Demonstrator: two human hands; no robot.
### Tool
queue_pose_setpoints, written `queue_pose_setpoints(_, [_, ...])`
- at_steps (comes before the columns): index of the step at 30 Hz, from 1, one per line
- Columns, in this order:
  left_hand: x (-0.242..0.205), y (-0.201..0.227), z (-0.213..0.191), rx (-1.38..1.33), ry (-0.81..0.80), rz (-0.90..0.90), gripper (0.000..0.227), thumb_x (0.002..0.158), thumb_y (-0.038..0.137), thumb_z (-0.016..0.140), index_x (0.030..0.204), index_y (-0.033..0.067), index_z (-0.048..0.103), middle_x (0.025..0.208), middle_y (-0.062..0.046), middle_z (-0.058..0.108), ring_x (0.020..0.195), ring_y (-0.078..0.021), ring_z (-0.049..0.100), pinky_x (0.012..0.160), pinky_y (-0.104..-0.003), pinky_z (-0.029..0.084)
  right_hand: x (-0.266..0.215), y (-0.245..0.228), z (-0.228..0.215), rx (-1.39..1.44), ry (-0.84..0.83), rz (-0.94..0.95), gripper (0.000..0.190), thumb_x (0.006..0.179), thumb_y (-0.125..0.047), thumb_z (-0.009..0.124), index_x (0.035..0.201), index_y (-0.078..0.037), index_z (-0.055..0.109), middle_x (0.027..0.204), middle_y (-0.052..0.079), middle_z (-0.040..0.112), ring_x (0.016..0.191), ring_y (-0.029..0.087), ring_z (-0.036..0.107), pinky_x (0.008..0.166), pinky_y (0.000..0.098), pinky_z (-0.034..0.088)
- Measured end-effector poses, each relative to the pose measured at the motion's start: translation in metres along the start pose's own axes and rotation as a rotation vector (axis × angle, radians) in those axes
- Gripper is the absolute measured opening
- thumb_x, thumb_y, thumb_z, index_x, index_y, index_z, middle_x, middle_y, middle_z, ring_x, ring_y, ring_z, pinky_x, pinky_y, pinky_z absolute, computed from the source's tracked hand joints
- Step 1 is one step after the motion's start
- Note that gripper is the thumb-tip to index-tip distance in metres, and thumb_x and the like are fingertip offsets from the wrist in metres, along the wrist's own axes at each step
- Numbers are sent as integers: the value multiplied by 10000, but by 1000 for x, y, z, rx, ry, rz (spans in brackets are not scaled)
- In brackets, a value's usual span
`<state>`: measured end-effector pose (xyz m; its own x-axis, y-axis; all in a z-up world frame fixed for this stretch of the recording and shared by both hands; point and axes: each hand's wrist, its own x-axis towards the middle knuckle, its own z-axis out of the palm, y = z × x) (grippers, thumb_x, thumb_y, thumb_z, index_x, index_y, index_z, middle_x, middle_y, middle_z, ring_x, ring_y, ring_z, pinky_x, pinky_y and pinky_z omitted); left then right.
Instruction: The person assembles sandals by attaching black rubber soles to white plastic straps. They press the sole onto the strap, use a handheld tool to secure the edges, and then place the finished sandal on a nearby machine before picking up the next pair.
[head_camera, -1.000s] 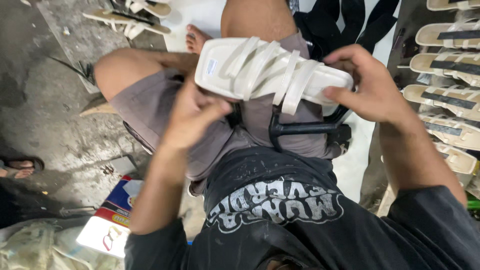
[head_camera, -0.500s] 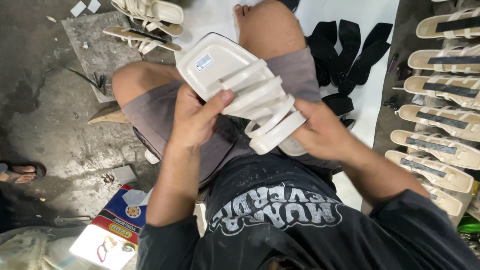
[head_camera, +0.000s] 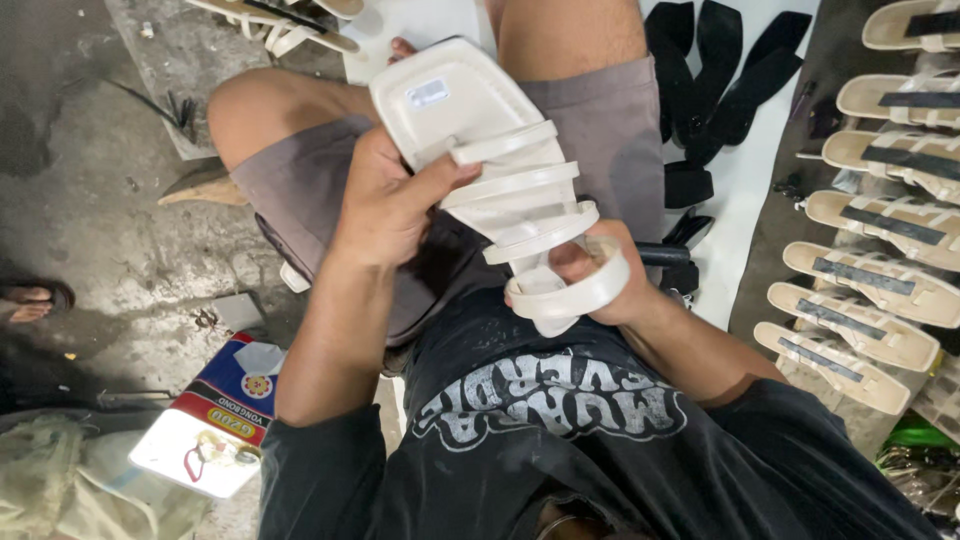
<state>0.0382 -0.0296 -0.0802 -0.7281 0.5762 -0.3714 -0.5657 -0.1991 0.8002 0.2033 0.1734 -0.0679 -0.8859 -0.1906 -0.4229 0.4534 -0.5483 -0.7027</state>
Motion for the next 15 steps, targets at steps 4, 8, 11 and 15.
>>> queue_pose_setpoints(4, [6,32,-6,-117,-194,-60,415,920,52,732,1313,-27,624,1214,-67,725,1122,-155,691,1010,-301,554,-1,-5,9,-444,184,-122,258,1055,-187,646,1191,31,673,1026,84,744,913,109,681,794,257,560])
queue_pose_setpoints(8, [13,55,6,-223,-226,22,486,891,138,774,1318,-31,613,1225,-99,735,1161,-172,699,1060,-299,544,-7,-4,8,-643,177,-207,227,1022,-145,651,1170,26,666,977,57,764,871,101,710,765,252,567])
queue_pose_setpoints(11, [17,57,14,44,-209,57,425,1023,129,727,1391,-53,617,1278,-140,738,1183,-192,710,1077,-334,572,-9,4,0,-636,153,-216,208,1029,-137,646,1166,18,666,982,49,763,869,100,708,765,247,567])
queue_pose_setpoints(15, [19,51,17,53,-200,73,368,1014,115,744,1327,-60,660,1238,-153,748,1130,-199,733,1035,-340,601,-13,22,-10,-388,129,-131,174,1051,-150,667,1130,6,667,1004,40,730,896,103,675,797,253,565])
